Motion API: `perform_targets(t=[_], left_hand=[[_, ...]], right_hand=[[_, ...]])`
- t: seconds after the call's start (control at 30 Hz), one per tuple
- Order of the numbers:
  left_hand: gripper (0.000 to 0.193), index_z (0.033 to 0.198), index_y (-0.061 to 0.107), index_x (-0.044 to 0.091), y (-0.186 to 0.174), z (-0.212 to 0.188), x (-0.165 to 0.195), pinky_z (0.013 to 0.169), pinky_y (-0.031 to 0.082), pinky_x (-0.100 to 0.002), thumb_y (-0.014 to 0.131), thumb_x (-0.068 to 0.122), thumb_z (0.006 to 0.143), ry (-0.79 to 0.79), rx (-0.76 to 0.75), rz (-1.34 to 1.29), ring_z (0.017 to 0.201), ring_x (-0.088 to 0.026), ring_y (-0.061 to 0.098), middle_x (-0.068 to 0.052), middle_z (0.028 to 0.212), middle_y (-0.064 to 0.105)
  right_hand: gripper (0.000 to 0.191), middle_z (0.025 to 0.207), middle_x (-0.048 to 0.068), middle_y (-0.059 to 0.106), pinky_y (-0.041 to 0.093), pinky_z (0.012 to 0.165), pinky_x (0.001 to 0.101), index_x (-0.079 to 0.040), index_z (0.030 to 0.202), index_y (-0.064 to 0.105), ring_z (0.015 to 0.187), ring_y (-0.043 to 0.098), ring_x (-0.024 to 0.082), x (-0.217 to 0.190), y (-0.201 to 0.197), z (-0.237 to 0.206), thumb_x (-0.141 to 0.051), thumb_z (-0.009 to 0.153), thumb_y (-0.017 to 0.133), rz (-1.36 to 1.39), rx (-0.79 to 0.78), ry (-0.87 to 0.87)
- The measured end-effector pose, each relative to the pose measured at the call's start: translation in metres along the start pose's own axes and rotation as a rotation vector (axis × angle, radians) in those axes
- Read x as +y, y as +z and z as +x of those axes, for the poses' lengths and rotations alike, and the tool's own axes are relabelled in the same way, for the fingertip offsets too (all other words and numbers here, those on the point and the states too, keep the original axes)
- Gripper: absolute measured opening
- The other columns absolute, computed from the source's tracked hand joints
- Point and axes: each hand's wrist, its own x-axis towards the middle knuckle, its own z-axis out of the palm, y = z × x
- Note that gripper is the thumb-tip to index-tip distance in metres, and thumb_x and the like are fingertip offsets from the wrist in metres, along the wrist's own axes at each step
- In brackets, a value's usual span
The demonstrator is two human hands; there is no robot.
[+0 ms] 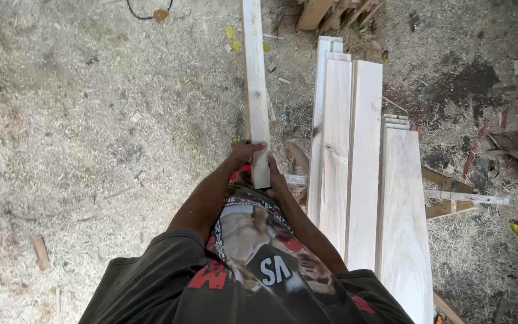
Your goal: The person picks up wooden planks and strips from a pile on the ground, carries them across the workshop, and places them onto a growing stack of boards. They repeat this handling cycle, moving individual boards one at a time between the pile and the stack.
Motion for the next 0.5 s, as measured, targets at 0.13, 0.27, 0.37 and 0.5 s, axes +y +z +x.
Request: perform_targets(t=[0.13,0.27,0.37,0.5], left_hand=[[0.068,0.128,0.061,-0.009,-0.003,0.001,0.007,0.077,0.061,-0.043,0.084,0.034,0.08,-0.005,0.005,-0.014,0.09,-0.028,0.074,-0.017,0.108,0.075],[0.07,0.129,0.063,-0.008,-0.009,-0.001,0.009,0.076,0.061,-0.042,0.083,0.036,0.079,-0.021,0.037,0.022,0.089,-0.026,0.075,-0.016,0.108,0.075],[0.07,0.131,0.062,-0.006,-0.013,-0.001,0.008,0.077,0.061,-0.042,0.083,0.037,0.08,-0.015,0.039,0.023,0.09,-0.025,0.075,-0.015,0.109,0.075],[0.071,0.13,0.062,-0.006,-0.015,0.006,0.011,0.078,0.061,-0.042,0.084,0.038,0.079,-0.006,0.025,0.016,0.09,-0.026,0.075,-0.016,0.11,0.076]], right_hand=[[0.061,0.108,0.01,0.071,0.062,0.077,0.0409,-0.009,0.13,0.063,0.09,0.071,0.024,-0.001,0.004,0.002,-0.062,0.102,0.051,0.002,-0.064,-0.048],[0.069,0.105,0.014,0.07,0.063,0.078,0.0433,-0.007,0.129,0.061,0.09,0.071,0.028,0.002,0.007,0.006,-0.068,0.098,0.048,0.002,-0.106,0.036],[0.068,0.107,0.013,0.071,0.062,0.077,0.0424,-0.009,0.13,0.062,0.09,0.072,0.027,0.002,0.008,0.008,-0.067,0.096,0.049,0.011,-0.104,0.025],[0.063,0.108,0.011,0.071,0.062,0.08,0.0415,-0.009,0.131,0.062,0.092,0.071,0.025,0.0,0.011,0.013,-0.063,0.101,0.051,0.011,-0.107,-0.022]])
